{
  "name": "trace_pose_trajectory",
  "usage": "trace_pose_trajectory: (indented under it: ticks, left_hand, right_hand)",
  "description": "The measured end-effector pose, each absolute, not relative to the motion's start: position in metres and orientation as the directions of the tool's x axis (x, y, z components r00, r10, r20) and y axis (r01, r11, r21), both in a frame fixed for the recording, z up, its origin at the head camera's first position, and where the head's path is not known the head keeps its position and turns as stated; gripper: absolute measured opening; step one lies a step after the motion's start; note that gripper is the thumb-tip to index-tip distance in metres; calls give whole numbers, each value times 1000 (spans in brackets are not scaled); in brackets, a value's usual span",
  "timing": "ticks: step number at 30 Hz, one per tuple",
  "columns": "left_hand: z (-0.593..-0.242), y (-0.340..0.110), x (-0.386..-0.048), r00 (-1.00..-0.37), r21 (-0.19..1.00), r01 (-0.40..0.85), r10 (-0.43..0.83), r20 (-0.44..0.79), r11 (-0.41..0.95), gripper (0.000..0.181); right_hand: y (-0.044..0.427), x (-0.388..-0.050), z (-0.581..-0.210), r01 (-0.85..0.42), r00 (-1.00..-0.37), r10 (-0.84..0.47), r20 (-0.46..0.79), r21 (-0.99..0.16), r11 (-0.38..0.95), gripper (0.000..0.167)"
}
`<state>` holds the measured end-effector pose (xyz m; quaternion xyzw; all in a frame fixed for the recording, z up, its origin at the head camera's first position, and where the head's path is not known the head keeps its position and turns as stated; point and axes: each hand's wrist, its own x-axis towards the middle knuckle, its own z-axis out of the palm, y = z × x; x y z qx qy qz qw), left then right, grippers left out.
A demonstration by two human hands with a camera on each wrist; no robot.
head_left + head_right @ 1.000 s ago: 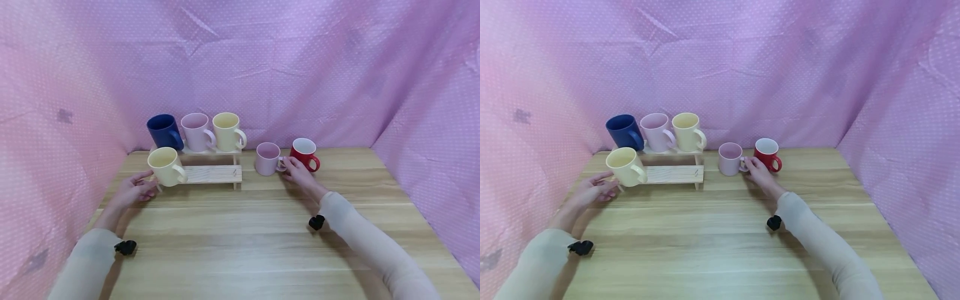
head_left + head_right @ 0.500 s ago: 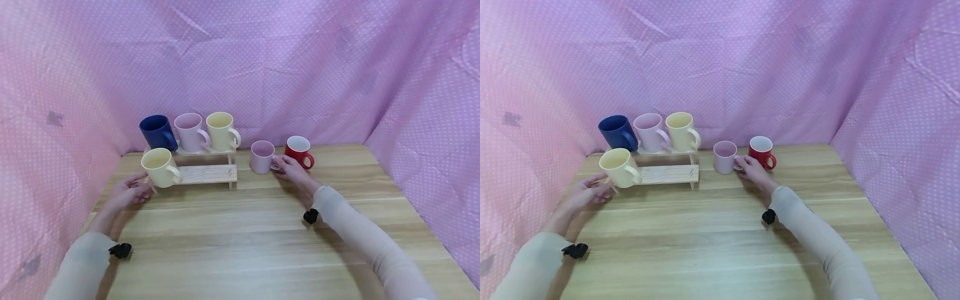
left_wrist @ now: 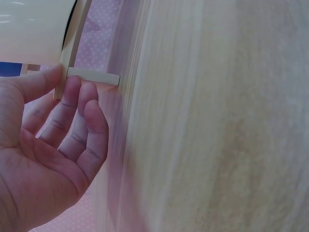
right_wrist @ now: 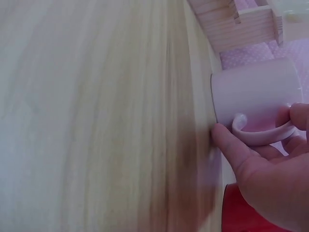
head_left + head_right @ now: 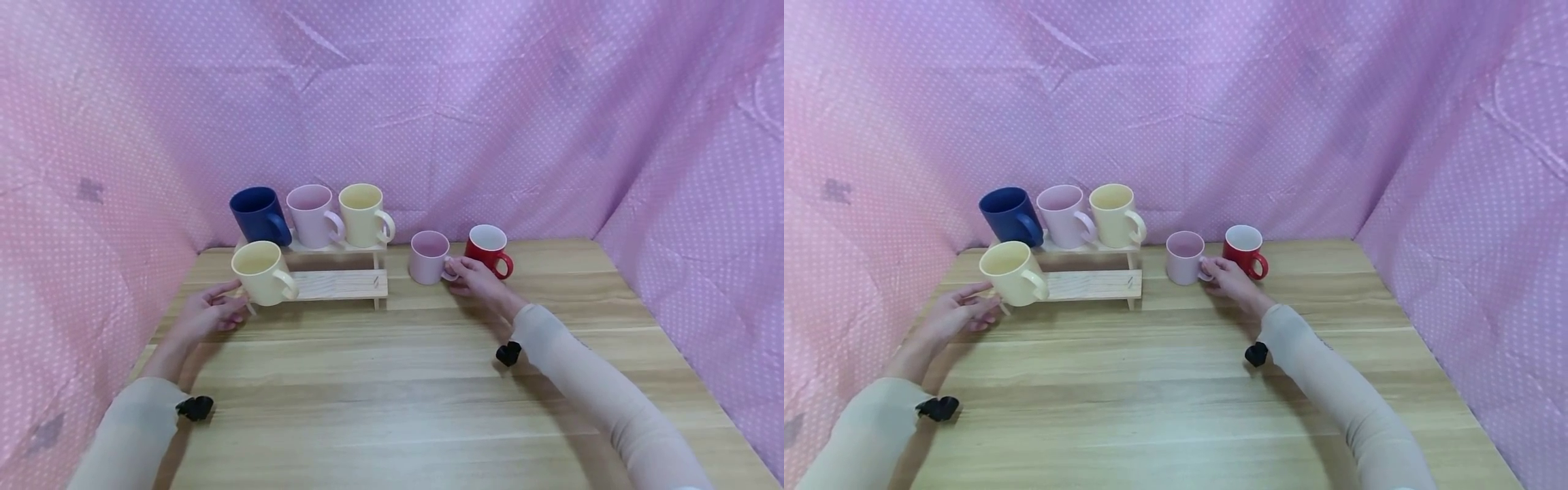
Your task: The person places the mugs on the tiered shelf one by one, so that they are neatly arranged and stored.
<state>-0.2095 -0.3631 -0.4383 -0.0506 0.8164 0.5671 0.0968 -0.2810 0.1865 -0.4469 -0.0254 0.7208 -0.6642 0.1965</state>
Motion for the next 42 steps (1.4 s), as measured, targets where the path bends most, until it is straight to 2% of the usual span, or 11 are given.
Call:
trace_pose_trajectory:
  ticks: [15,29,33,39,42]
  left_hand:
    - [-437,-364,-207,-981,924,-164,40,-189,345,77]
    - [-434,-362,-205,-982,921,-161,39,-186,355,76]
    - [-434,-362,-205,-982,919,-160,36,-184,359,76]
    - [-434,-361,-205,-982,919,-164,33,-188,358,77]
    - [-434,-361,-205,-982,921,-161,37,-186,355,76]
  right_hand:
    - [178,-260,-433,395,-856,-349,-381,-918,32,45]
    - [168,-233,-413,405,-866,-366,-340,-907,-117,39]
    - [169,-229,-402,384,-863,-402,-305,-914,-132,31]
    - [174,-218,-386,355,-850,-450,-272,-928,-110,39]
    - [174,-211,-381,336,-832,-496,-251,-938,-88,38]
